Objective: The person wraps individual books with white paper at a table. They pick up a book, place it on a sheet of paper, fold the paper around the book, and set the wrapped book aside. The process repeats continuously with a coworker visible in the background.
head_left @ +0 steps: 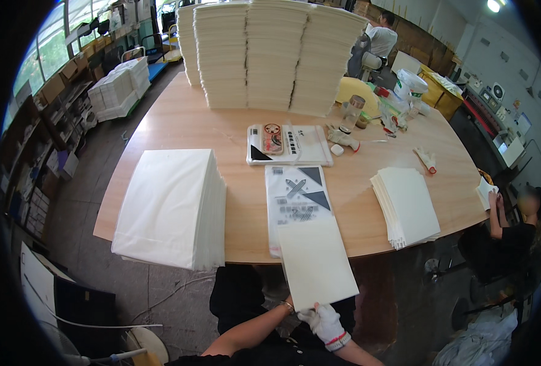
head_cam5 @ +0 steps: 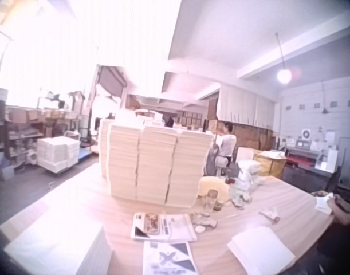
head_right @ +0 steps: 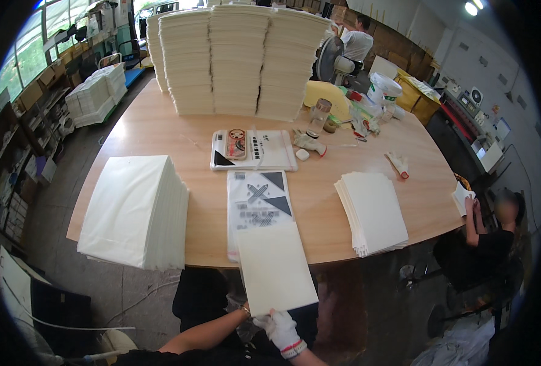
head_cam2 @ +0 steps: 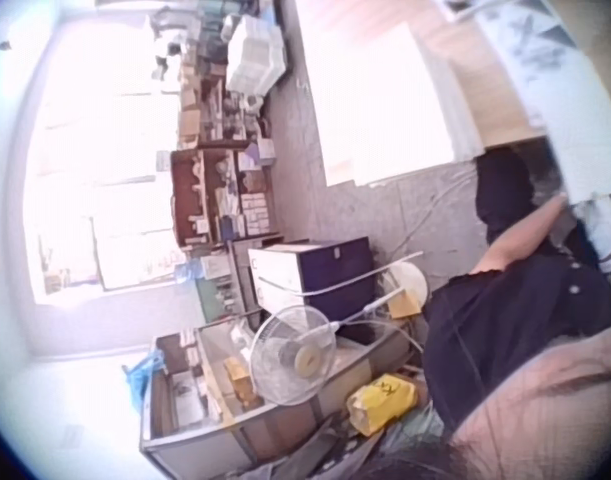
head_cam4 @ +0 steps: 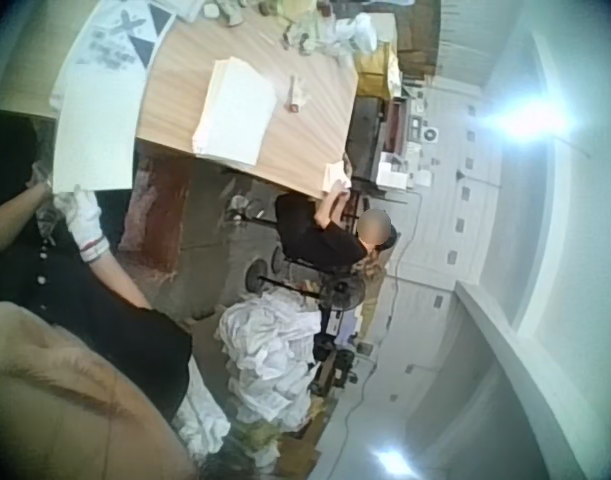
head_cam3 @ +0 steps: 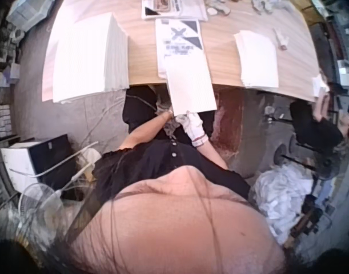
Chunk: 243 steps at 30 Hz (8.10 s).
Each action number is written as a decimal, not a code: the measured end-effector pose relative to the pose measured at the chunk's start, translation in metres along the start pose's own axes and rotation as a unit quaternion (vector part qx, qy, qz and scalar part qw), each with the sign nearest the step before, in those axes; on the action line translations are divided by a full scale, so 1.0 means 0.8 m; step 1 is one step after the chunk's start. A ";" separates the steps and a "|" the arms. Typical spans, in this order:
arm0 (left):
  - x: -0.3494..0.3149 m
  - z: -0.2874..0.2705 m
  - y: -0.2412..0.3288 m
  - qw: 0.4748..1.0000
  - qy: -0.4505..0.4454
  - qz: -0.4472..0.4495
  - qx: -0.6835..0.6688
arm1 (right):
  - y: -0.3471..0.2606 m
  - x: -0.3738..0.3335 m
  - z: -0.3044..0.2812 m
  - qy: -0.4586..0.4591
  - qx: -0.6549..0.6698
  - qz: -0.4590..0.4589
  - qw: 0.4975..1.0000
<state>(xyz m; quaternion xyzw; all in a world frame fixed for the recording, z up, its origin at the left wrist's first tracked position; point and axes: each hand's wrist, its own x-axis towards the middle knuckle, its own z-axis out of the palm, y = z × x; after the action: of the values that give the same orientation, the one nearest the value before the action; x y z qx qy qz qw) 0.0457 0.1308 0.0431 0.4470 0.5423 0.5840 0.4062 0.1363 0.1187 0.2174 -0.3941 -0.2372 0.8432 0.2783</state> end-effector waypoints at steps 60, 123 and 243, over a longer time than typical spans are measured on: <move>0.037 -0.143 0.172 0.954 0.162 -0.234 -0.091 | -0.111 0.116 -0.059 0.127 -0.401 -0.204 0.884; 0.187 -0.134 0.163 0.737 -0.014 0.110 0.667 | -0.322 -0.006 -0.086 0.170 -0.197 -0.433 0.863; 0.034 -0.150 0.264 0.992 0.029 -0.084 0.092 | -0.077 0.076 -0.051 -0.020 -0.332 -0.249 0.910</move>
<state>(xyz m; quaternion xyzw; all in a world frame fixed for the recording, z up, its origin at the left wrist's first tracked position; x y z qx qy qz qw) -0.0748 0.1069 0.2541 0.4184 0.6408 0.5079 0.3955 0.1538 0.2111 0.1995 -0.3748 -0.5994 0.6267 0.3279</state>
